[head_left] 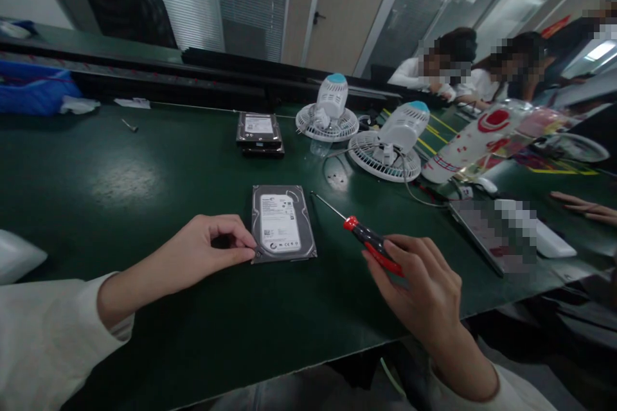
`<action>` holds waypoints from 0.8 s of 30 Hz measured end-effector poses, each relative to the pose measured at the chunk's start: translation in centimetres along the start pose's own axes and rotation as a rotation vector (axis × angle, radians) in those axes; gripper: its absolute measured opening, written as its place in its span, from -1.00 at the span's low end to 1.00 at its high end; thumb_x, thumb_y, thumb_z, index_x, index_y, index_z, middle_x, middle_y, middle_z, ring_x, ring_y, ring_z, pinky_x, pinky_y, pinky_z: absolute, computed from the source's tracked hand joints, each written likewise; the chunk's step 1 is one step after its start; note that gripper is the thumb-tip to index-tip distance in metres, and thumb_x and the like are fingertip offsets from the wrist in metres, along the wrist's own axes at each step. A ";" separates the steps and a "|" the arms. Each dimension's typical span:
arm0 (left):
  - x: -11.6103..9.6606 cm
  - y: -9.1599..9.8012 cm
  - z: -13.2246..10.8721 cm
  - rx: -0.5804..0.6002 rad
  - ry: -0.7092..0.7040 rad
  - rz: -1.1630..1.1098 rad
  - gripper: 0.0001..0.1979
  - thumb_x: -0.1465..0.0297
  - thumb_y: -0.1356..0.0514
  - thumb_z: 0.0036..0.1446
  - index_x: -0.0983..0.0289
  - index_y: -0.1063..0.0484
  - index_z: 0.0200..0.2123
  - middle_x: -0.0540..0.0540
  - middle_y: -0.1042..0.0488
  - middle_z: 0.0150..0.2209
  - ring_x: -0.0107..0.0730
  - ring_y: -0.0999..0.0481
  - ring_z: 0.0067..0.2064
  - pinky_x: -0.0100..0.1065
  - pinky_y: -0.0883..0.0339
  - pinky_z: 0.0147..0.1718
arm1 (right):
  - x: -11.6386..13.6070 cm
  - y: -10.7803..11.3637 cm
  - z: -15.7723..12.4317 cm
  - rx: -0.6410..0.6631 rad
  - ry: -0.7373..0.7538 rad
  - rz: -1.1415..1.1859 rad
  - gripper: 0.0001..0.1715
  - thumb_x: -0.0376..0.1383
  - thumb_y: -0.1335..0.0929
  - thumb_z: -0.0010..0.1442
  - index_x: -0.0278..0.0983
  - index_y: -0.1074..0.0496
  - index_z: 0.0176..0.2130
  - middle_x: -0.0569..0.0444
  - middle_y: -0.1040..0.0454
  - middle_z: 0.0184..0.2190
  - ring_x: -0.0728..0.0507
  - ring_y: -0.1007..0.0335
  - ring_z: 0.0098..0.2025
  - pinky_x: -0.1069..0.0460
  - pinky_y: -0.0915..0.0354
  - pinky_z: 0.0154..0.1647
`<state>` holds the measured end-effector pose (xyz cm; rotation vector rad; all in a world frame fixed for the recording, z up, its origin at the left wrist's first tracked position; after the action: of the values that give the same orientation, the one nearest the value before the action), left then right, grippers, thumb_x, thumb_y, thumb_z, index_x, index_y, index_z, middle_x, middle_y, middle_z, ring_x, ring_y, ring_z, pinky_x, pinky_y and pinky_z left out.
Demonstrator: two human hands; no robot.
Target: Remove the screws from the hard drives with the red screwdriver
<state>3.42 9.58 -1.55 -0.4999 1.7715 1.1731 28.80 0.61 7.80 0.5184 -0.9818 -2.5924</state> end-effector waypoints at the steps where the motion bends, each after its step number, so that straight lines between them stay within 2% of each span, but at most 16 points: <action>1: 0.1 0.0 0.0 0.003 0.006 -0.007 -0.83 0.19 -0.29 0.20 0.15 -0.59 -0.29 0.01 -0.53 -0.22 -0.33 -0.54 -0.20 -0.28 -0.44 -0.21 | 0.1 -0.4 -0.3 0.024 -0.017 -0.016 -0.61 -0.28 -0.51 0.09 -0.27 -0.30 -0.16 0.00 -0.52 -0.27 -0.05 -0.38 -0.31 0.06 -0.33 -0.35; 5: 0.2 -0.1 0.0 0.019 0.017 -0.021 -0.77 0.14 -0.24 0.25 0.15 -0.59 -0.28 0.00 -0.54 -0.20 -0.33 -0.54 -0.19 -0.27 -0.42 -0.18 | 0.2 -2.0 -0.6 0.140 -0.100 -0.076 -0.68 -0.18 -0.45 0.18 -0.26 -0.26 -0.30 0.04 -0.46 -0.39 -0.08 -0.33 -0.33 0.03 -0.26 -0.40; 8: 0.2 -0.2 -0.1 0.017 0.014 -0.020 -0.76 0.13 -0.22 0.27 0.14 -0.58 -0.28 -0.01 -0.54 -0.20 -0.34 -0.53 -0.17 -0.27 -0.41 -0.15 | -0.1 -3.3 -0.5 0.254 -0.139 -0.085 -0.71 -0.15 -0.40 0.23 -0.25 -0.26 -0.33 0.04 -0.42 -0.44 -0.12 -0.32 -0.33 0.01 -0.21 -0.41; 14: 0.1 -0.2 -0.1 0.010 0.007 -0.012 -0.77 0.15 -0.21 0.28 0.14 -0.58 -0.28 -0.01 -0.54 -0.19 -0.35 -0.52 -0.16 -0.28 -0.41 -0.11 | -0.4 -4.0 0.6 0.459 -0.135 0.008 -0.69 -0.06 -0.40 0.22 -0.25 -0.38 -0.29 0.00 -0.47 -0.37 -0.17 -0.32 -0.28 -0.05 -0.24 -0.32; 18: 0.0 0.0 0.0 -0.012 -0.011 -0.023 -0.77 0.15 -0.21 0.28 0.15 -0.57 -0.28 0.00 -0.55 -0.21 -0.34 -0.52 -0.18 -0.28 -0.42 -0.14 | -1.3 -5.0 3.4 0.579 -0.102 0.110 -0.74 -0.11 -0.35 0.28 -0.25 -0.48 -0.23 -0.01 -0.52 -0.28 -0.17 -0.37 -0.16 -0.07 -0.33 -0.17; 21: 0.2 0.1 -0.1 -0.022 -0.011 -0.032 -0.75 0.14 -0.21 0.29 0.15 -0.57 -0.26 0.01 -0.56 -0.19 -0.33 -0.53 -0.17 -0.27 -0.43 -0.14 | -3.6 -8.3 6.5 0.644 -0.106 0.159 -0.74 -0.17 -0.33 0.31 -0.30 -0.50 -0.17 -0.03 -0.52 -0.23 -0.14 -0.39 -0.08 -0.08 -0.38 -0.05; 24: 0.1 0.2 -0.1 -0.040 -0.013 -0.027 -0.75 0.15 -0.21 0.28 0.16 -0.58 -0.27 0.02 -0.56 -0.19 -0.33 -0.53 -0.18 -0.27 -0.43 -0.14 | -6.3 -13.6 8.9 0.692 -0.129 0.198 -0.58 -0.09 -0.32 0.33 -0.34 -0.42 0.02 -0.05 -0.47 -0.02 -0.06 -0.44 -0.01 -0.08 -0.44 0.06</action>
<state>3.18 9.56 -1.56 -0.5367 1.7278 1.1922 28.15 17.99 6.10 0.3811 -1.8796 -2.0841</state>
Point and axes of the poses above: each hand's wrist, its own z-axis towards the middle knuckle, its own y-axis out of the back of the hand, x = y × z, the point moved 10 cm from there along z, towards the middle knuckle
